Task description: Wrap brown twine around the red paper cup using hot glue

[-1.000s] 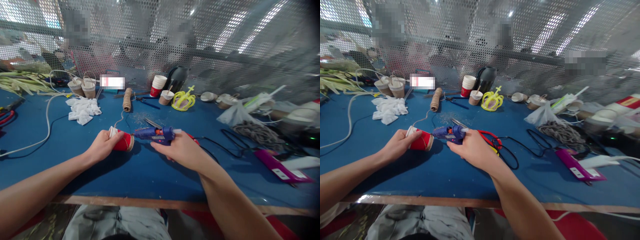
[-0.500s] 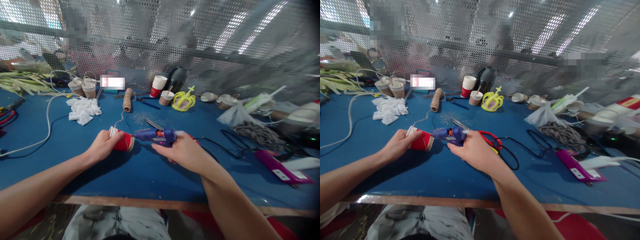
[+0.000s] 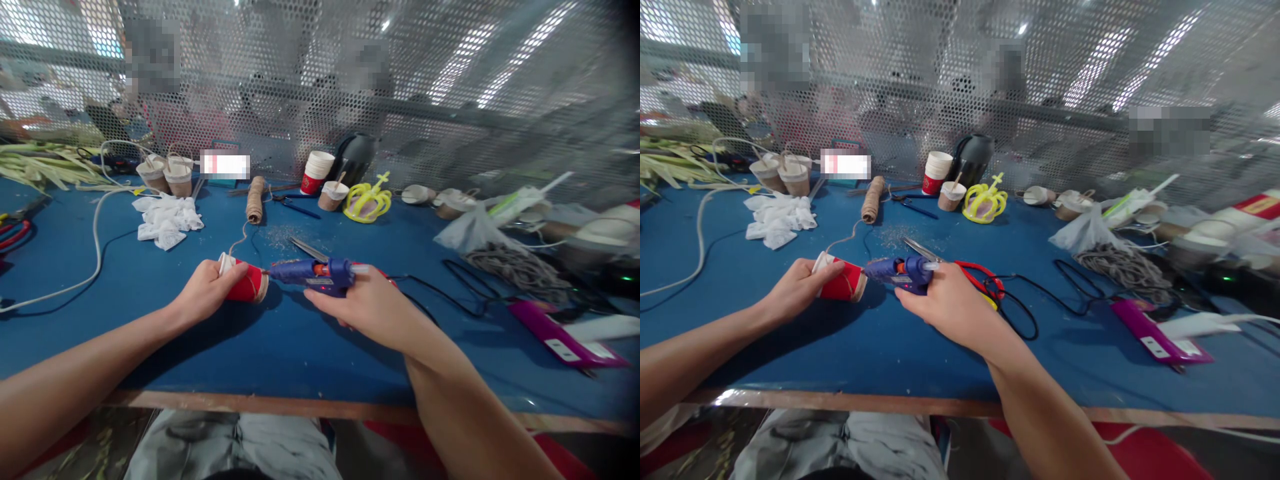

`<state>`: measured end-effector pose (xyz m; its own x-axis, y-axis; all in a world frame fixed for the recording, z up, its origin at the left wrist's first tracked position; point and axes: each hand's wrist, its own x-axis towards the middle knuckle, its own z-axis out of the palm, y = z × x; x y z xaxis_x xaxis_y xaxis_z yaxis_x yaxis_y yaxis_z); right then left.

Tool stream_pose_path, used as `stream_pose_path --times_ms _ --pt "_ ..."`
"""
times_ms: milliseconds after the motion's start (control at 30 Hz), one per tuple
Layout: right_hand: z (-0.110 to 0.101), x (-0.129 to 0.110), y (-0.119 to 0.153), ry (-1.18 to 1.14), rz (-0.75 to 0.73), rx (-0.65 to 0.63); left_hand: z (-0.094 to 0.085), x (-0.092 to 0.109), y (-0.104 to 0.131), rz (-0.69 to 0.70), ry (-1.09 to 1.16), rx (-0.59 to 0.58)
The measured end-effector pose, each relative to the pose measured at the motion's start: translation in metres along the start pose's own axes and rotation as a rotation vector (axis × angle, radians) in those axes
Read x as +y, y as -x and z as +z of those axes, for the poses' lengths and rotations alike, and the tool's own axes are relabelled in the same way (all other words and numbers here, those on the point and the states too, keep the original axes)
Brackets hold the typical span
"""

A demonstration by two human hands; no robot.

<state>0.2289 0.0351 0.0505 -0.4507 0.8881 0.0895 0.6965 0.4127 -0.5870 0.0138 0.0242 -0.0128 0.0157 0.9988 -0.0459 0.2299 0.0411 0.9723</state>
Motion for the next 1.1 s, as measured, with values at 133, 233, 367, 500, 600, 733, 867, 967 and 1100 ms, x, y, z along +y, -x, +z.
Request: stream_pose_path --times_ms 133,233,367,500,600,733,867,967,1100 --pt "0.0002 0.0002 -0.0002 0.0 -0.012 -0.001 -0.0001 0.0022 0.0006 0.006 -0.015 0.009" --pt "0.0001 0.0 0.0001 0.006 -0.019 0.001 -0.0005 0.0014 0.0004 0.013 -0.016 0.007" --pt "-0.0005 0.0007 0.0012 0.028 0.006 -0.008 -0.0008 -0.0007 -0.0002 0.01 -0.009 0.006" --pt "-0.0011 0.0024 0.002 0.046 0.007 -0.014 -0.0002 -0.0004 -0.0006 -0.007 -0.022 0.018" --pt "-0.0014 0.003 0.0022 0.045 -0.003 -0.031 0.0003 0.0 -0.001 -0.023 0.002 0.021" --pt "-0.0014 0.002 0.0035 0.041 0.007 -0.053 0.0 -0.0001 -0.0009 -0.055 0.051 0.021" --pt "-0.0007 0.0012 0.0052 0.038 0.043 -0.064 -0.0001 -0.0003 -0.0006 -0.07 0.087 0.019" --pt "-0.0002 0.0006 0.0059 0.03 0.026 -0.053 0.0001 -0.0003 -0.0007 -0.071 0.086 0.02" --pt "-0.0002 -0.0004 0.0063 0.024 -0.03 -0.069 0.0001 0.0 -0.0007 -0.072 0.084 0.038"
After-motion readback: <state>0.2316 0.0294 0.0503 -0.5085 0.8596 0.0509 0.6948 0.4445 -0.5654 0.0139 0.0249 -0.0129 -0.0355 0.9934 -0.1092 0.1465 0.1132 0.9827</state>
